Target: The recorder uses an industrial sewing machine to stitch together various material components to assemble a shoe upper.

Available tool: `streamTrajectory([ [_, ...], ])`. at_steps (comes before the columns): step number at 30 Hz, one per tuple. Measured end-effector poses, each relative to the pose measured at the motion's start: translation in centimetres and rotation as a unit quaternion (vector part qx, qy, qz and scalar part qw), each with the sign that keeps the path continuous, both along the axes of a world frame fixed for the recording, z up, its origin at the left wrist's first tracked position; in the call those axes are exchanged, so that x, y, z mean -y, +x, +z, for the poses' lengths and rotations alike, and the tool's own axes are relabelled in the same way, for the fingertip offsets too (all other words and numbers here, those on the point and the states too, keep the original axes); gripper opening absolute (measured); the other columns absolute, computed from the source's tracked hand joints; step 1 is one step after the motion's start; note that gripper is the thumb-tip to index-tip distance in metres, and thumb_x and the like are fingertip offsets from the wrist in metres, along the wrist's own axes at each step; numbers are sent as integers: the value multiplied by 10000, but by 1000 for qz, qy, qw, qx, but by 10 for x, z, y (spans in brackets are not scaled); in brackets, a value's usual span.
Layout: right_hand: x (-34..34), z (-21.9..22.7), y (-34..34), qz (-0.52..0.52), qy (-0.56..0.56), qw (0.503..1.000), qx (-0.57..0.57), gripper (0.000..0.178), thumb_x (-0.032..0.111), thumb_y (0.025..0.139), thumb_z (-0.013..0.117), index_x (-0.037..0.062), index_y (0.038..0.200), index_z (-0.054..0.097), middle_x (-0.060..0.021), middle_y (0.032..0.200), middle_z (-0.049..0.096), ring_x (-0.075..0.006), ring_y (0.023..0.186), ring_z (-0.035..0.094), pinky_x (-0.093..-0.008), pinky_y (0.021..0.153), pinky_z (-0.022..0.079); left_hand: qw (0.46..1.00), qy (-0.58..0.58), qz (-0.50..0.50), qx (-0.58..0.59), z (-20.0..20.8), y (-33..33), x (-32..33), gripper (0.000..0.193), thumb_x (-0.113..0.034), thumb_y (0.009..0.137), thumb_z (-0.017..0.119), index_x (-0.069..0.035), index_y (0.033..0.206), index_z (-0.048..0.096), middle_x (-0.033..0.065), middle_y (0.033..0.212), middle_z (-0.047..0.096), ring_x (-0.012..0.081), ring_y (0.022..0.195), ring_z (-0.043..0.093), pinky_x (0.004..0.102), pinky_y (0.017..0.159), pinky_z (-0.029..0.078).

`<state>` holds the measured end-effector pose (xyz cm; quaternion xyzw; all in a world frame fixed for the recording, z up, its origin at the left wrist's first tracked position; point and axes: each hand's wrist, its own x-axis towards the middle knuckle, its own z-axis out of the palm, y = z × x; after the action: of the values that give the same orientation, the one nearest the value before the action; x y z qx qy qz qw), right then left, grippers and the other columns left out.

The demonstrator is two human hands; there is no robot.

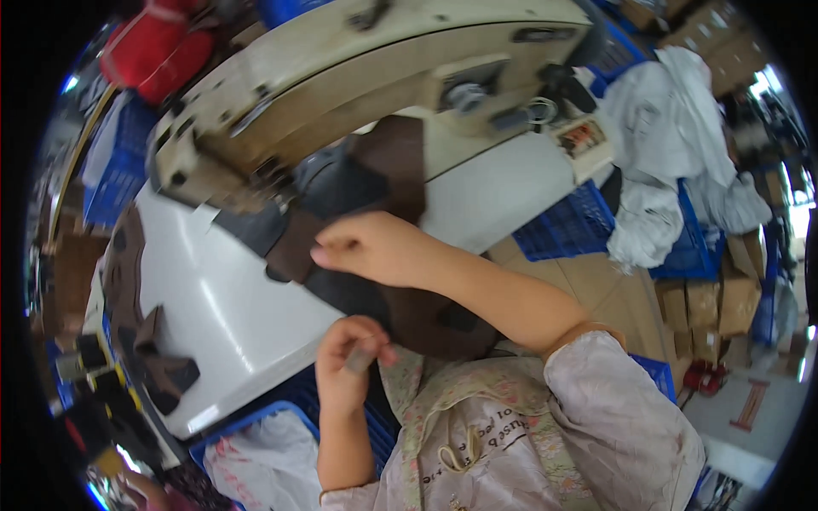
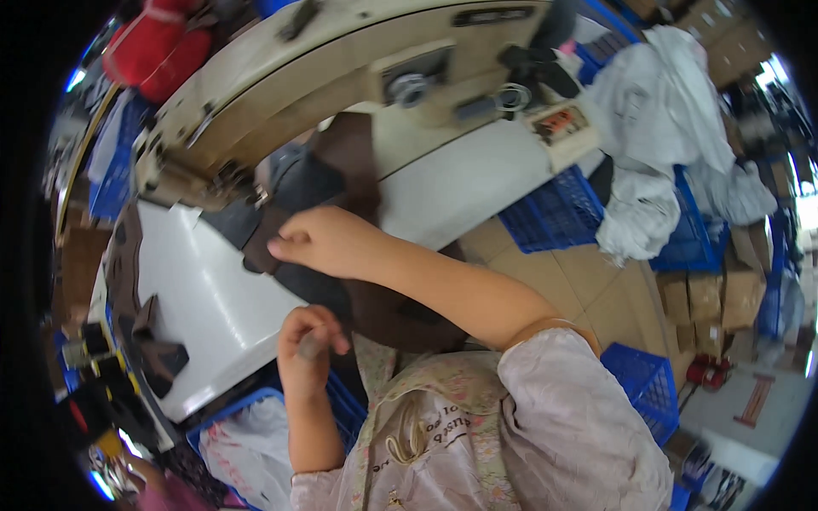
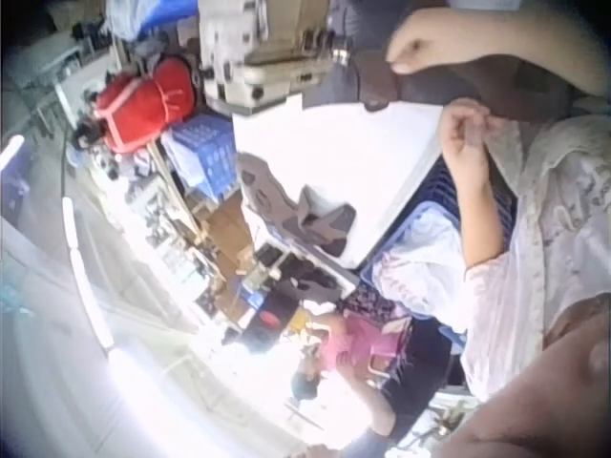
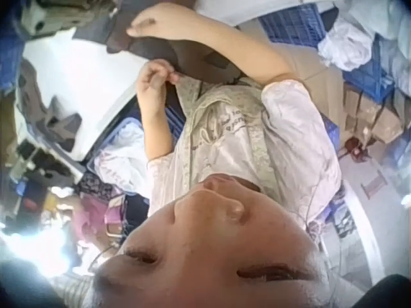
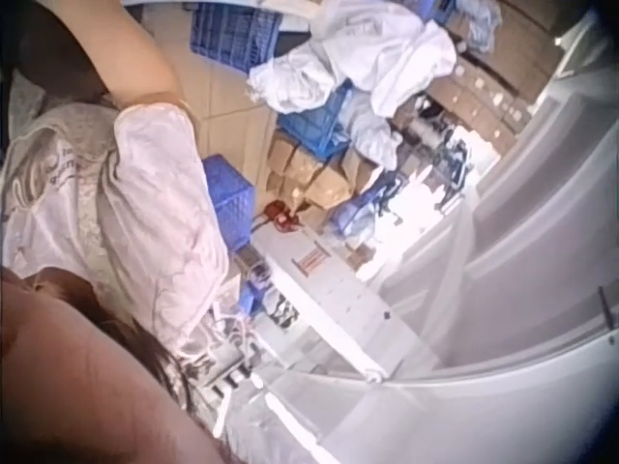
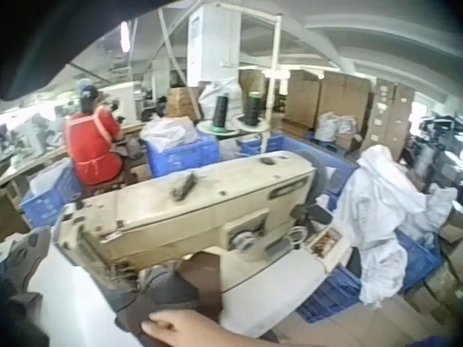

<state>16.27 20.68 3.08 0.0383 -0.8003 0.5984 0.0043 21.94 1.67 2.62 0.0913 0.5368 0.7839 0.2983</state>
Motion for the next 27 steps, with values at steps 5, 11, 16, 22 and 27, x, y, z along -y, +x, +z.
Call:
streamTrajectory([
  [5, -168, 33, 83, -294, 220, 923, 112, 201, 123, 825, 644, 36, 994, 709, -68, 855, 699, -147, 773, 646, -303, 725, 507, 987, 130, 31, 94, 4, -1, 6, 178, -177, 848, 628, -44, 822, 514, 134, 872, 594, 231, 719, 659, 350, 722, 577],
  [11, -349, -18, 125, -268, 530, 804, -26, 191, 22, 705, 629, 79, 879, 686, -100, 1118, 625, -322, 1054, 581, -390, 887, 485, 943, 238, 33, 230, 6, -5, -12, 144, -166, 871, 602, -53, 835, 521, 161, 1068, 635, 287, 969, 678, 428, 963, 523],
  [16, -360, -18, 123, -156, 494, 855, -16, 117, 45, 742, 677, 64, 853, 647, -118, 1115, 609, -326, 1034, 586, -387, 880, 486, 920, 284, 23, 267, 8, -5, -21, 120, -162, 895, 573, -50, 861, 546, 206, 1230, 617, 328, 1183, 592, 458, 1088, 417],
  [22, -291, -2, 134, -309, 135, 938, -83, 199, 163, 972, 566, 54, 1136, 537, -75, 838, 637, -144, 674, 606, -269, 605, 484, 939, 252, 30, 232, 16, -1, -32, 124, -158, 890, 575, -36, 867, 566, 229, 1253, 599, 340, 1197, 579, 450, 1101, 406],
  [27, -149, 40, 147, -108, -15, 993, 35, 260, 210, 984, 572, 38, 1179, 579, -51, 847, 629, -103, 694, 584, -269, 606, 472, 963, 208, 20, 168, 13, 3, -38, 149, -164, 892, 570, -18, 916, 565, 245, 1301, 566, 343, 1226, 563, 458, 1121, 387],
])
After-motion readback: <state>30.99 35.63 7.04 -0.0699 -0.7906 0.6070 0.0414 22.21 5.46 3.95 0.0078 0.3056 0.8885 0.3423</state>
